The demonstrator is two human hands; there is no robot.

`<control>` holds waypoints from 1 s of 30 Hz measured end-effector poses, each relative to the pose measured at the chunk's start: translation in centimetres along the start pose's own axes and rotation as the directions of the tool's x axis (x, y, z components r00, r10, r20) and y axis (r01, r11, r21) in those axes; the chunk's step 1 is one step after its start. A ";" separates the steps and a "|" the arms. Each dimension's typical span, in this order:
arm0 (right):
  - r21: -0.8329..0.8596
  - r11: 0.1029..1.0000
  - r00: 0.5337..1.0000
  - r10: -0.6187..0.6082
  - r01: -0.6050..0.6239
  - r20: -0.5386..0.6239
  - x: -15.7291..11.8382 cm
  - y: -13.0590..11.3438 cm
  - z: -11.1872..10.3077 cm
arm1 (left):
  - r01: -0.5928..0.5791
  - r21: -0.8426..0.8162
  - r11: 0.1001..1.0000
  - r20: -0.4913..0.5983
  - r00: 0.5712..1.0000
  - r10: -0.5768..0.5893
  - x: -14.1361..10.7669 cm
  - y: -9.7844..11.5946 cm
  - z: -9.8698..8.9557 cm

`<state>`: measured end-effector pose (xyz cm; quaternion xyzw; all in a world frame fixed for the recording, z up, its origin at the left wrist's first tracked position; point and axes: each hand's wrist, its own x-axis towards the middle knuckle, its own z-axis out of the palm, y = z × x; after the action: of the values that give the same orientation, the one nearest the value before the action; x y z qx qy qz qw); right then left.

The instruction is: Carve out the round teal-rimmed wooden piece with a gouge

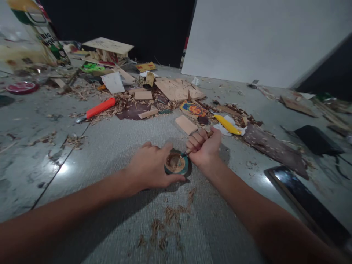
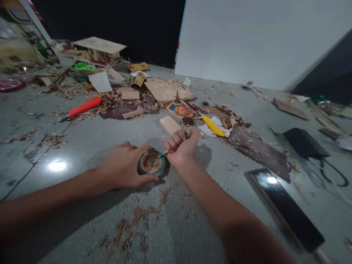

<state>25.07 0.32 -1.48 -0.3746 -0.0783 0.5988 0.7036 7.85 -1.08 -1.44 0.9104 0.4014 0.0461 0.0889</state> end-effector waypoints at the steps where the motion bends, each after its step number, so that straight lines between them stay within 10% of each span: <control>1: 0.003 1.000 1.000 0.007 -0.007 -0.001 0.0 0.0 0.0 | 0.001 0.006 1.000 -0.002 1.000 -0.001 0.0 0.0 0.0; 13: -0.031 0.999 1.000 0.010 -0.009 0.010 -0.1 -1.3 1.0 | 0.038 0.025 0.999 -0.029 0.999 -0.038 -0.1 0.2 -0.2; 30: -0.261 0.902 0.889 -0.224 0.344 0.400 -3.9 0.8 2.0 | 0.088 0.065 0.994 -0.037 0.996 -0.086 -0.1 0.5 0.1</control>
<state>22.26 -2.38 0.72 -0.3531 -0.3578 0.5251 0.6867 8.21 -1.51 -1.47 0.8936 0.4433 0.0444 0.0537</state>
